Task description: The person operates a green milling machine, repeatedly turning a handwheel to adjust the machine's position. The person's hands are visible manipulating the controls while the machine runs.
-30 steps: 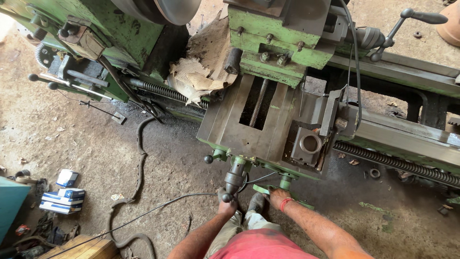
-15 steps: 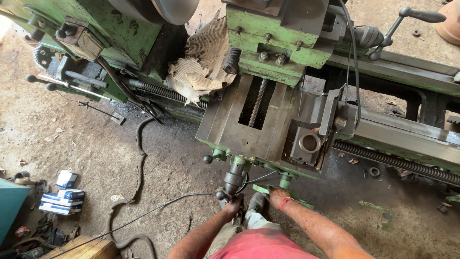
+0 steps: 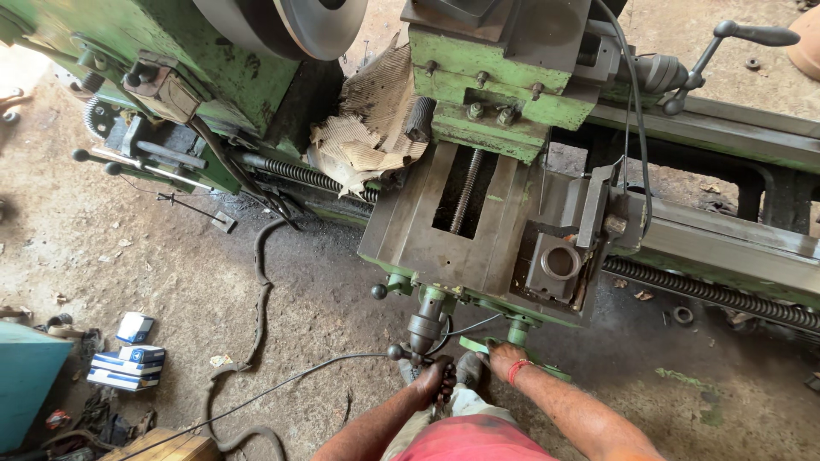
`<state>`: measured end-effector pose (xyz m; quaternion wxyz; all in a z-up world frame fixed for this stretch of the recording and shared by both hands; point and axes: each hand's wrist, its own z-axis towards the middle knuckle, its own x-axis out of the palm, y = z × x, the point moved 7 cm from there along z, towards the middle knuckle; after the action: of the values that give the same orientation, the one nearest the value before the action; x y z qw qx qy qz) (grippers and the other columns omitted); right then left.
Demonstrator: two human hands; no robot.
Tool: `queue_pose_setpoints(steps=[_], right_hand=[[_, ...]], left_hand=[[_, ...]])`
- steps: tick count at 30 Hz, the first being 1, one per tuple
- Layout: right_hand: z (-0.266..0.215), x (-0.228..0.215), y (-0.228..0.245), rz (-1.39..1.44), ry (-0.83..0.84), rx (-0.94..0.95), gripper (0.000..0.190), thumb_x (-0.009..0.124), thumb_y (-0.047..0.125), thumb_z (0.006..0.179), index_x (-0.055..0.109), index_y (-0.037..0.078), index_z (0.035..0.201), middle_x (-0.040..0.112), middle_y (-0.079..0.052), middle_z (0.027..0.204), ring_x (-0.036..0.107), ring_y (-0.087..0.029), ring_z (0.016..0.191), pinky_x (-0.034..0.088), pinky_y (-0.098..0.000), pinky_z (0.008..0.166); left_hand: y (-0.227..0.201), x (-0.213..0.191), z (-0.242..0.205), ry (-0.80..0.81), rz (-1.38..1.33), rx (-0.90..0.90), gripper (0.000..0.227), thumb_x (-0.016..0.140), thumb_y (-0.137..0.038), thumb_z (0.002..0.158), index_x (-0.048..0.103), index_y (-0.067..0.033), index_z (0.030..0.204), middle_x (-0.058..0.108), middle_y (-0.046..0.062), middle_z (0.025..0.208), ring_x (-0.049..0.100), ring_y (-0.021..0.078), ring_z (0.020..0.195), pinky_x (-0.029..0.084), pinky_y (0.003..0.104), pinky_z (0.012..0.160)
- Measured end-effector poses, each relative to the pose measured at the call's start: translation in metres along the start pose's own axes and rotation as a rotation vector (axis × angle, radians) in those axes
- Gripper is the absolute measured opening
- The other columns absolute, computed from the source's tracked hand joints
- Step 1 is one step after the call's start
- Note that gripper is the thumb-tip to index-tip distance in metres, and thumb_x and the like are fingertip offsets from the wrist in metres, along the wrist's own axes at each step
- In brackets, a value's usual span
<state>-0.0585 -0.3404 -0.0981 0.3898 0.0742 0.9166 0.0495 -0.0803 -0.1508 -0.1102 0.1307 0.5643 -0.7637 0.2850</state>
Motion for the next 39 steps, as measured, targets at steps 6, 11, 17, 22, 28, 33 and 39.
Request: queue_pose_setpoints(steps=[6, 11, 17, 22, 28, 33, 39], right_hand=[[0.002, 0.000, 0.001, -0.008, 0.026, 0.004, 0.057, 0.037, 0.060, 0.104, 0.052, 0.012, 0.132, 0.070, -0.015, 0.106, 0.070, -0.034, 0.102, 0.059, -0.0505, 0.081], [0.000, -0.001, 0.001, 0.007, 0.006, -0.006, 0.057, 0.039, 0.061, 0.104, 0.054, 0.012, 0.129, 0.071, -0.014, 0.103, 0.071, -0.035, 0.099, 0.059, -0.0509, 0.079], [0.001, -0.002, 0.001, 0.024, -0.016, 0.010, 0.058, 0.041, 0.063, 0.102, 0.055, 0.013, 0.128, 0.072, -0.014, 0.105, 0.071, -0.034, 0.100, 0.059, -0.0503, 0.080], [0.000, -0.005, 0.002, 0.049, -0.055, -0.008, 0.058, 0.043, 0.062, 0.102, 0.055, 0.012, 0.128, 0.072, -0.014, 0.110, 0.071, -0.034, 0.103, 0.059, -0.0506, 0.082], [0.001, 0.002, 0.000, 0.008, 0.046, 0.006, 0.061, 0.041, 0.058, 0.105, 0.046, 0.015, 0.147, 0.071, -0.016, 0.114, 0.071, -0.035, 0.105, 0.059, -0.0514, 0.084], [0.002, -0.001, 0.003, -0.019, 0.009, -0.021, 0.063, 0.045, 0.054, 0.103, 0.044, 0.013, 0.150, 0.072, -0.016, 0.113, 0.071, -0.035, 0.105, 0.060, -0.0508, 0.084], [0.004, 0.002, 0.003, -0.032, 0.006, -0.023, 0.059, 0.047, 0.051, 0.103, 0.047, 0.013, 0.148, 0.072, -0.017, 0.113, 0.071, -0.036, 0.106, 0.059, -0.0509, 0.085]], left_hand=[[0.005, 0.017, -0.006, 0.109, -0.206, -0.080, 0.034, 0.047, -0.044, 0.098, 0.035, -0.0262, 0.072, 0.027, -0.009, 0.061, 0.024, 0.0092, 0.050, 0.024, 0.028, 0.050], [0.002, 0.025, -0.015, 0.114, -0.239, -0.105, 0.033, 0.048, -0.043, 0.099, 0.037, -0.0261, 0.073, 0.027, -0.009, 0.061, 0.022, 0.0078, 0.050, 0.022, 0.026, 0.049], [-0.003, 0.037, -0.028, 0.192, -0.270, -0.123, 0.033, 0.046, -0.044, 0.101, 0.038, -0.0251, 0.075, 0.027, -0.010, 0.060, 0.022, 0.0072, 0.050, 0.022, 0.025, 0.050], [-0.012, 0.052, -0.048, 0.229, -0.297, -0.134, 0.034, 0.047, -0.047, 0.101, 0.039, -0.0251, 0.076, 0.026, -0.010, 0.059, 0.021, 0.0061, 0.049, 0.019, 0.024, 0.049], [-0.022, 0.052, -0.073, -0.047, 0.001, -0.036, 0.040, 0.072, -0.040, 0.097, 0.044, -0.0232, 0.074, 0.035, -0.011, 0.059, 0.029, 0.0032, 0.047, 0.021, 0.021, 0.044], [-0.042, 0.034, -0.097, -0.327, 0.610, 0.171, 0.029, 0.073, -0.029, 0.091, 0.068, -0.0003, 0.094, 0.062, 0.000, 0.066, 0.060, 0.0148, 0.057, 0.048, 0.030, 0.052], [-0.069, 0.023, -0.141, -0.742, 1.198, 0.182, 0.079, 0.080, -0.028, 0.084, 0.034, 0.0080, 0.138, 0.060, 0.022, 0.105, 0.069, 0.0368, 0.096, 0.061, 0.041, 0.079]])
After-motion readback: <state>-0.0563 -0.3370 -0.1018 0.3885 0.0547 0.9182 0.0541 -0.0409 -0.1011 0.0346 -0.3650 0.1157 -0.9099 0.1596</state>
